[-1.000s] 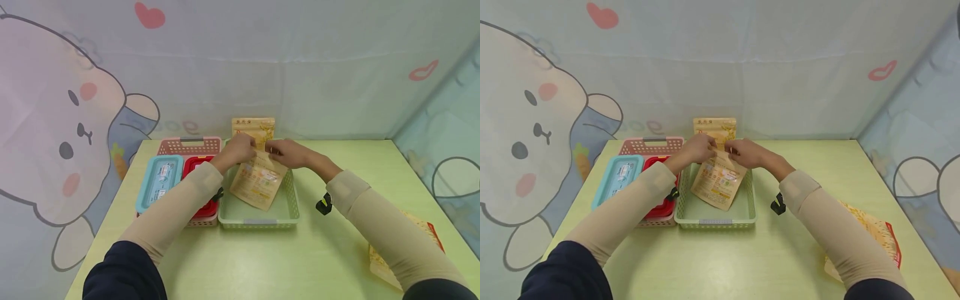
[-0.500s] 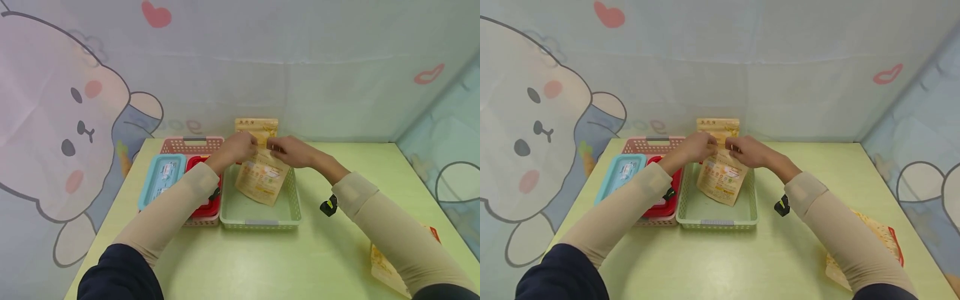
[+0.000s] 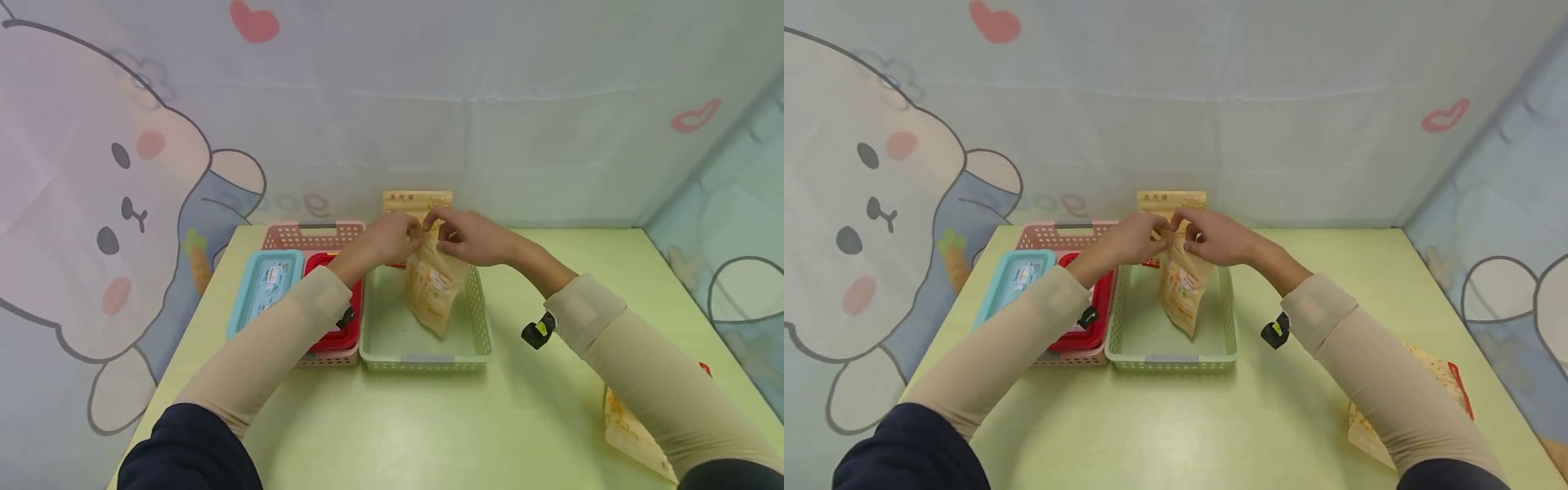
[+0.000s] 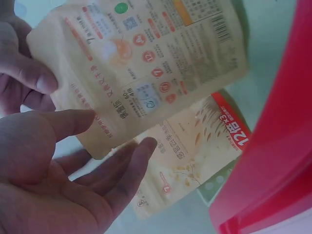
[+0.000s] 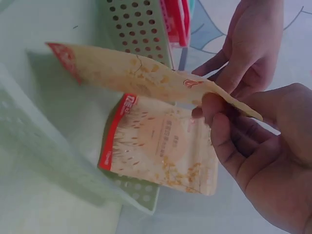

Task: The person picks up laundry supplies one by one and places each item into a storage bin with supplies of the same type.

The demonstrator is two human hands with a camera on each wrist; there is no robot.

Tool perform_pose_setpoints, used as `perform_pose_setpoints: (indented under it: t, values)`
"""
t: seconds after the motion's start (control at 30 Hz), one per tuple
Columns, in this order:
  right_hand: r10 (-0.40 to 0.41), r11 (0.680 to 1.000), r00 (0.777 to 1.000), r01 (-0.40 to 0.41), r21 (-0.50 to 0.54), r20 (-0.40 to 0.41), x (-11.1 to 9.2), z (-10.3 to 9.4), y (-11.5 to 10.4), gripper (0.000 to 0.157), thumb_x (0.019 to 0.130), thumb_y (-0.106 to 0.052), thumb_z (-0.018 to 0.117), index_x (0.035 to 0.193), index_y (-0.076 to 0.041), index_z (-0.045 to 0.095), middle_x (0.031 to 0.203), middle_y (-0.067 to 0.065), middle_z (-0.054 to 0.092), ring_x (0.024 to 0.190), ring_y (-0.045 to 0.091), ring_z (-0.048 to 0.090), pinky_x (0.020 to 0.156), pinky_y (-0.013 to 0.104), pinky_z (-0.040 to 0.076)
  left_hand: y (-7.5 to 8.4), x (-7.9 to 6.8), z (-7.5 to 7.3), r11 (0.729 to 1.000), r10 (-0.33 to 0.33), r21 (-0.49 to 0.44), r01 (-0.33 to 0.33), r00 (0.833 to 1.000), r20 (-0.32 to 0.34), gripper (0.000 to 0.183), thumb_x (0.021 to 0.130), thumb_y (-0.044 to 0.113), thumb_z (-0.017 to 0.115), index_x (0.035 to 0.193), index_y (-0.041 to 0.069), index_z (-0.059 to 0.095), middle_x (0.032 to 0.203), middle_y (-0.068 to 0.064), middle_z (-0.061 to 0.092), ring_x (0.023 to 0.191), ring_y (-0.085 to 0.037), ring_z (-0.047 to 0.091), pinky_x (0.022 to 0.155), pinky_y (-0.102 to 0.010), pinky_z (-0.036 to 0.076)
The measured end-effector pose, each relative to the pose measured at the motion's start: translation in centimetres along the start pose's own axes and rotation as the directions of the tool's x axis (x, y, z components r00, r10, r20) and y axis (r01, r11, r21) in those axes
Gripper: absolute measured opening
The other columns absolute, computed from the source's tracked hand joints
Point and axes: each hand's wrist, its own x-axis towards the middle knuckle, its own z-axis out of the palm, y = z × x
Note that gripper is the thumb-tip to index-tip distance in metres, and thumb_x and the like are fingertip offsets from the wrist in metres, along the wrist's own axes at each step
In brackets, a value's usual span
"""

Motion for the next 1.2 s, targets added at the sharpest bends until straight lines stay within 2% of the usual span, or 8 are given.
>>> perform_pose_setpoints:
  t: [0.17,0.3,0.47,0.57,0.67,0.83,1.07,1.2]
  values:
    - [0.028,1.0,1.0,-0.028,0.003,-0.005,-0.1,-0.4,-0.8,0.019,0.102,-0.002,0.057,0.117,-0.004,0.069,0.095,0.007,0.072,0.085,0.022,0.068,0.084,0.044,0.058,0.4,-0.5,0.2,0.998,-0.063,-0.032,0.063,0.998,-0.003,0.063,0.11,0.037,0.057,0.157,-0.003,0.042,0.143,-0.02,0.06,0.119,-0.03,0.064,0.101,-0.044,0.054]
    - [0.099,0.994,0.995,-0.099,0.049,0.002,-0.4,-0.8,-1.4,0.016,0.104,-0.007,0.058,0.11,-0.003,0.072,0.096,0.007,0.076,0.071,0.02,0.07,0.071,0.039,0.058,1.3,-1.4,-0.5,1.0,-0.026,0.02,0.023,0.992,0.123,0.05,0.11,0.03,0.057,0.145,-0.004,0.05,0.125,-0.018,0.065,0.097,-0.026,0.063,0.086,-0.04,0.054]
    - [0.135,0.984,0.991,-0.137,0.118,0.022,-0.7,-1.1,-1.6,0.02,0.109,-0.01,0.053,0.115,0.001,0.069,0.103,0.012,0.078,0.08,0.02,0.077,0.073,0.037,0.062,1.8,-2.6,-1.5,0.983,0.112,0.103,-0.155,0.934,0.34,0.05,0.107,0.019,0.059,0.15,-0.004,0.048,0.141,-0.017,0.061,0.112,-0.024,0.061,0.098,-0.04,0.051]
    - [0.143,0.983,0.99,-0.143,0.112,0.004,-0.7,-0.8,-1.7,0.022,0.11,-0.01,0.051,0.119,0.002,0.067,0.111,0.013,0.078,0.088,0.024,0.078,0.075,0.038,0.062,1.6,-3.0,-1.7,0.982,0.138,0.067,-0.177,0.912,0.386,0.056,0.104,0.016,0.062,0.154,0.0,0.044,0.142,-0.016,0.059,0.119,-0.027,0.058,0.103,-0.042,0.049]
    - [0.155,0.984,0.986,-0.149,0.094,-0.063,-0.7,-0.5,-1.6,0.023,0.108,-0.011,0.053,0.12,0.002,0.067,0.113,0.014,0.078,0.092,0.03,0.077,0.077,0.04,0.061,1.2,-2.9,-1.5,0.986,0.107,0.084,-0.142,0.939,0.327,0.057,0.106,0.02,0.061,0.156,0.002,0.042,0.142,-0.016,0.059,0.112,-0.025,0.06,0.1,-0.042,0.05]
    - [0.167,0.986,0.967,-0.159,0.053,-0.193,-0.5,-0.3,-1.4,0.02,0.106,-0.015,0.064,0.119,-0.001,0.069,0.112,0.012,0.079,0.099,0.029,0.076,0.086,0.046,0.058,0.7,-2.2,-1.2,0.992,0.007,0.124,-0.018,0.996,0.091,0.053,0.112,0.022,0.054,0.159,0.0,0.043,0.152,-0.016,0.057,0.102,-0.023,0.067,0.094,-0.038,0.055]
    - [0.179,0.971,0.907,-0.225,-0.08,-0.381,-0.9,-0.4,-0.4,0.031,0.102,-0.015,0.07,0.128,-0.001,0.065,0.111,0.019,0.068,0.096,0.034,0.067,0.085,0.05,0.053,-1.2,-1.2,-1.2,0.998,0.035,0.055,-0.03,0.995,-0.094,0.023,0.109,0.004,0.052,0.101,0.004,0.073,0.097,-0.009,0.071,0.084,-0.02,0.061,0.074,-0.032,0.051]
    - [0.24,0.952,0.904,-0.29,-0.098,-0.353,-1.5,-0.8,0.6,0.041,0.102,-0.017,0.069,0.139,0.0,0.06,0.121,0.025,0.06,0.101,0.04,0.063,0.087,0.054,0.051,-2.3,-1.0,-1.4,1.0,-0.003,-0.005,0.002,0.994,-0.106,0.02,0.109,0.008,0.056,0.106,0.005,0.076,0.1,-0.01,0.073,0.083,-0.019,0.057,0.071,-0.032,0.045]
